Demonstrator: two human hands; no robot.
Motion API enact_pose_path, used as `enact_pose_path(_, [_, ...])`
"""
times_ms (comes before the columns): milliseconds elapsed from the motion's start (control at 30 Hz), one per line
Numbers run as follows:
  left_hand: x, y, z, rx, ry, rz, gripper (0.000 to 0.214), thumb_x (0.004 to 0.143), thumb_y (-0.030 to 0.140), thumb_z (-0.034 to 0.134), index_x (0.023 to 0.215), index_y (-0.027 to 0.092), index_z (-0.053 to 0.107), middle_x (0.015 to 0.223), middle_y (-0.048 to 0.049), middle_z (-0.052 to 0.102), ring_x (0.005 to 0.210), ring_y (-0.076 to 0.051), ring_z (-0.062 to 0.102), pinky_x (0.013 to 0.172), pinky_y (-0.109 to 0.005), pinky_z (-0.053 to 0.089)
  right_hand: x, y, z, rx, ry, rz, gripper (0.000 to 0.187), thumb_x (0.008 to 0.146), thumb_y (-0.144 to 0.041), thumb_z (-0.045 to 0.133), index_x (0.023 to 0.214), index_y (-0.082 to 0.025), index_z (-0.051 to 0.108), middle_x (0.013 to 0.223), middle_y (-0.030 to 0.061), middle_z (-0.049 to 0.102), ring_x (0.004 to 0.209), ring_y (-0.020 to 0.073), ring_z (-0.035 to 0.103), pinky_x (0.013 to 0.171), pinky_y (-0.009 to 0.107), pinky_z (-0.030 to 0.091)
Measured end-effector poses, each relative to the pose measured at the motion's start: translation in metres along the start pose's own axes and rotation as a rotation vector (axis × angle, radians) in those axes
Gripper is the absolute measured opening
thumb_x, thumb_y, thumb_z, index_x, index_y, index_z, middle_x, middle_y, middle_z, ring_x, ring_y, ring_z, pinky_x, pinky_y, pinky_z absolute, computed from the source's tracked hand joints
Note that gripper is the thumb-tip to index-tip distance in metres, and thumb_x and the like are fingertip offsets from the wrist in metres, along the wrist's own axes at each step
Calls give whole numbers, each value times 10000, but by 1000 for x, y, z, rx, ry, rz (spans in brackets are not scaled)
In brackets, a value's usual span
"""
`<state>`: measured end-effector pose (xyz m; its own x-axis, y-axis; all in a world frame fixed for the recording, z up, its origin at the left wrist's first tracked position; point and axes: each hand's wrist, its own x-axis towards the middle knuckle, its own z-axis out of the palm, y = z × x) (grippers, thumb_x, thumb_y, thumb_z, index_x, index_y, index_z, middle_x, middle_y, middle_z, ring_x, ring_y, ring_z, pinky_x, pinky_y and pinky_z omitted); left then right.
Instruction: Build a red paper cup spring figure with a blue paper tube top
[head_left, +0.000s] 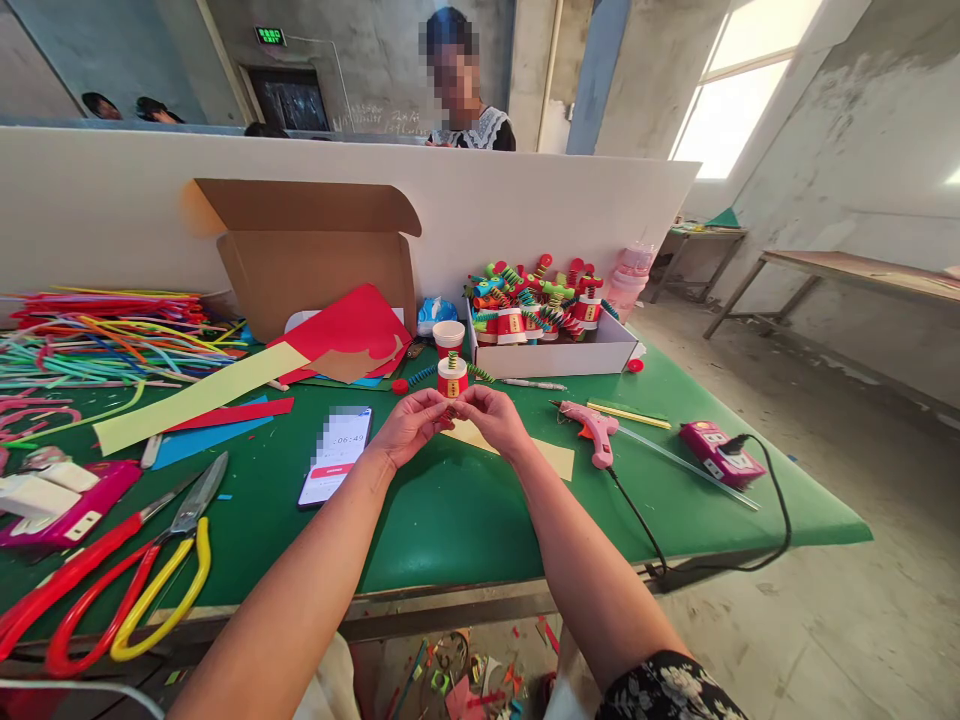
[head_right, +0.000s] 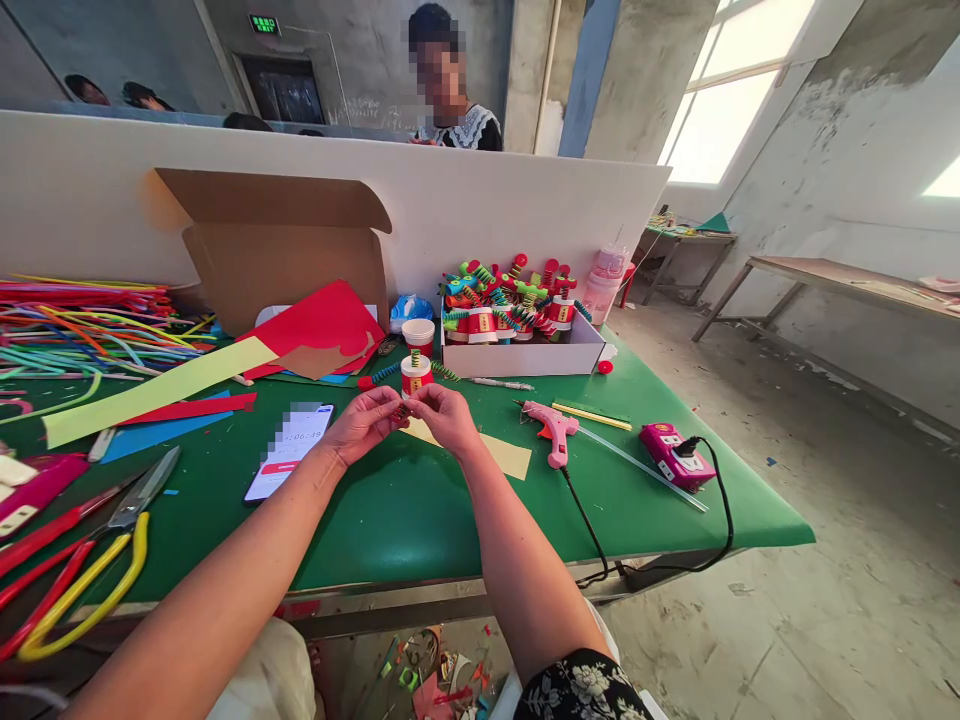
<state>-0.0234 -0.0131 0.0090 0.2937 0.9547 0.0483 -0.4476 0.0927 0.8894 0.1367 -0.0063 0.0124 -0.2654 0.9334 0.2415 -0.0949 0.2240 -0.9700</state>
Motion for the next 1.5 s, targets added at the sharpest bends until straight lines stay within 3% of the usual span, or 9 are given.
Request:
enact_pose_path(233, [-2, 1, 0, 99, -81, 1, 246, 657, 315, 841, 699, 141, 673, 682, -9, 649, 662, -130, 609, 657, -269, 490, -1, 3, -6, -21, -182, 55, 368, 752, -533, 661, 734, -179, 564, 687, -24, 563, 625, 103, 520, 623, 247, 431])
enact_pose_path(467, [-4, 2, 2, 149, -111, 27, 229, 645, 295, 843, 696, 143, 680, 726, -29, 681, 712, -149, 625, 703, -291, 497, 1, 9, -2, 49, -78, 104, 382, 763, -540, 637, 707, -193, 489, 610, -60, 498, 559, 82, 474, 574, 235, 407])
enact_pose_path(633, [0, 2, 1, 189, 92, 233, 244, 605, 284, 855, 723, 165, 679, 790, -25, 704, 735, -151, 633, 752, -305, 499, 1, 4, -3, 151, 66, 198, 452, 749, -590, 630, 629, -202, 432, 553, -82, 418, 477, 60, 417, 558, 247, 450])
enact_pose_path(733, [1, 4, 1, 288, 211, 351, 224, 625, 286, 838, 740, 177, 680, 786, -16, 701, 753, -149, 631, 783, -297, 488, 0, 1, -4, 157, 52, 188, 411, 657, -528, 747, 644, -184, 522, 605, -57, 520, 514, 65, 473, 588, 250, 469])
enact_pose_path(900, [0, 3, 5, 381, 242, 396, 207, 641, 294, 820, 745, 181, 681, 768, -16, 691, 747, -151, 618, 776, -286, 477, 0, 3, -3, 184, 102, 167, 318, 614, -411, 817, 703, -168, 631, 682, -23, 627, 601, 85, 555, 687, 258, 497])
enact_pose_path(1133, [-1, 2, 8, 335, 213, 340, 228, 644, 314, 820, 769, 182, 683, 791, -21, 707, 769, -167, 638, 790, -305, 478, -4, -1, -1, 561, -131, 380, 272, 763, -367, 754, 907, -184, 613, 768, 18, 697, 732, 153, 702, 803, 336, 566])
enact_pose_path(1267, [0, 2, 6, 305, 185, 311, 236, 641, 307, 826, 774, 179, 679, 801, -19, 704, 793, -163, 634, 808, -301, 470, -5, -1, 0, 560, -109, 325, 303, 704, -308, 816, 872, -196, 590, 759, -3, 706, 713, 132, 700, 834, 323, 567])
enact_pose_path(1500, [2, 0, 4, 329, 133, 266, 306, 618, 282, 833, 872, 179, 696, 872, -18, 685, 767, -143, 597, 769, -287, 473, 0, 3, 3, 358, 7, 157, 420, 608, -430, 850, 838, -201, 584, 718, -14, 706, 682, 142, 693, 826, 361, 570])
